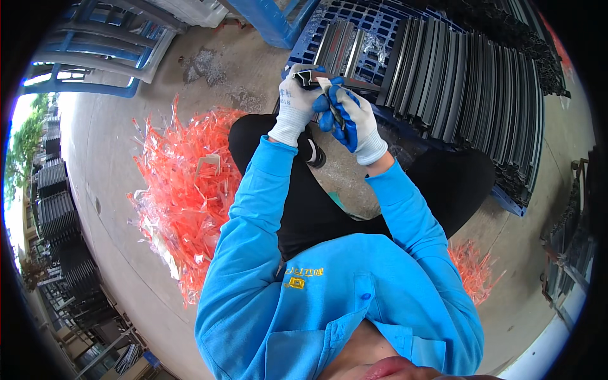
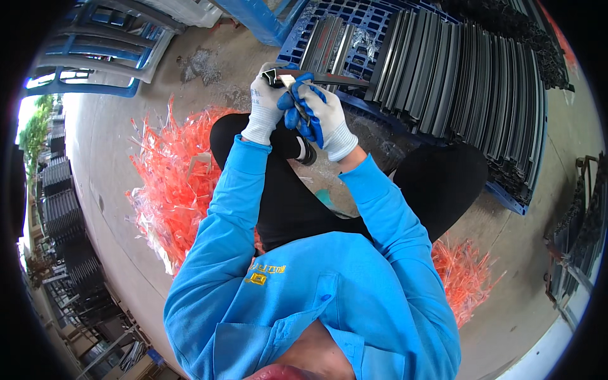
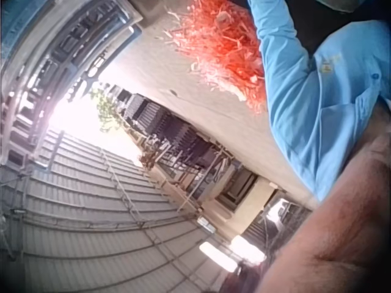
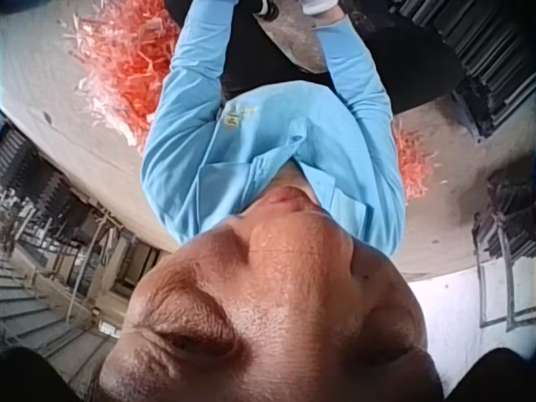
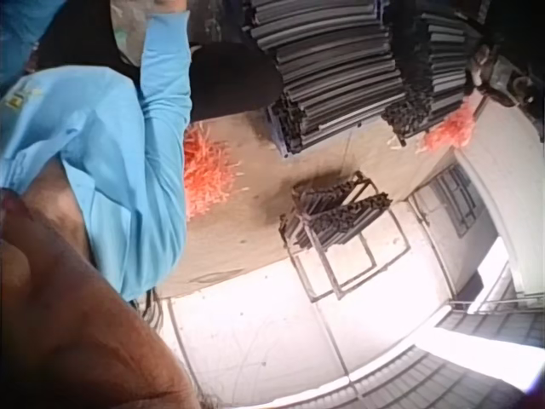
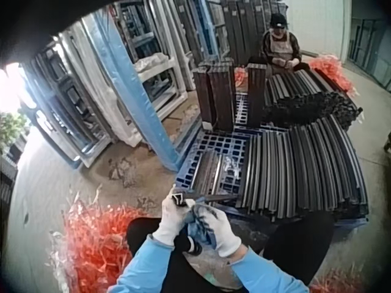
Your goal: The person assembles plastic connectors onto metal bars by hand.
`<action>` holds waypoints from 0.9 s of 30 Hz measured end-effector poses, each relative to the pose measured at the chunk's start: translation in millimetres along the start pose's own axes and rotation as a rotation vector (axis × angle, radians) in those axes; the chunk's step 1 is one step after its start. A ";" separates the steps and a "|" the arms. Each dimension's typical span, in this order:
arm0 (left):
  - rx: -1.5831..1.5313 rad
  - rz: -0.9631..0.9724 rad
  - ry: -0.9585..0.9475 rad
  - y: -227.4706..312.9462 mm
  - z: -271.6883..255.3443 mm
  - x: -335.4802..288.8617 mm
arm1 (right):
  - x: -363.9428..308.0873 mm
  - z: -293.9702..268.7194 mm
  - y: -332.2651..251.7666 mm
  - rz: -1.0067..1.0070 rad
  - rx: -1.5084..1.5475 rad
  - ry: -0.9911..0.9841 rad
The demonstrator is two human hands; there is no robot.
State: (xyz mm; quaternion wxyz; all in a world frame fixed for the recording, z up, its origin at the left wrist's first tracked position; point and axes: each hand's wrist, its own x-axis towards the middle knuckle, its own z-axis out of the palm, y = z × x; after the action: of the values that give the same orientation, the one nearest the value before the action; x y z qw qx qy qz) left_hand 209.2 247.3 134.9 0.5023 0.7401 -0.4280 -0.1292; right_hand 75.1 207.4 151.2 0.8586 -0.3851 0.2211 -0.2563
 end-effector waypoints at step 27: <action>0.000 0.117 0.086 -23.0 8.2 2.4 | 23.8 -13.3 26.0 -0.151 -0.344 0.161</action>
State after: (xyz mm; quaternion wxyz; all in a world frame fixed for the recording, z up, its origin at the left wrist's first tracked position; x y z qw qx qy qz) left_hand 217.1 243.3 112.0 0.5269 0.7188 -0.4485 -0.0679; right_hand 92.8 200.5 118.7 0.7380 -0.5196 0.3001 -0.3086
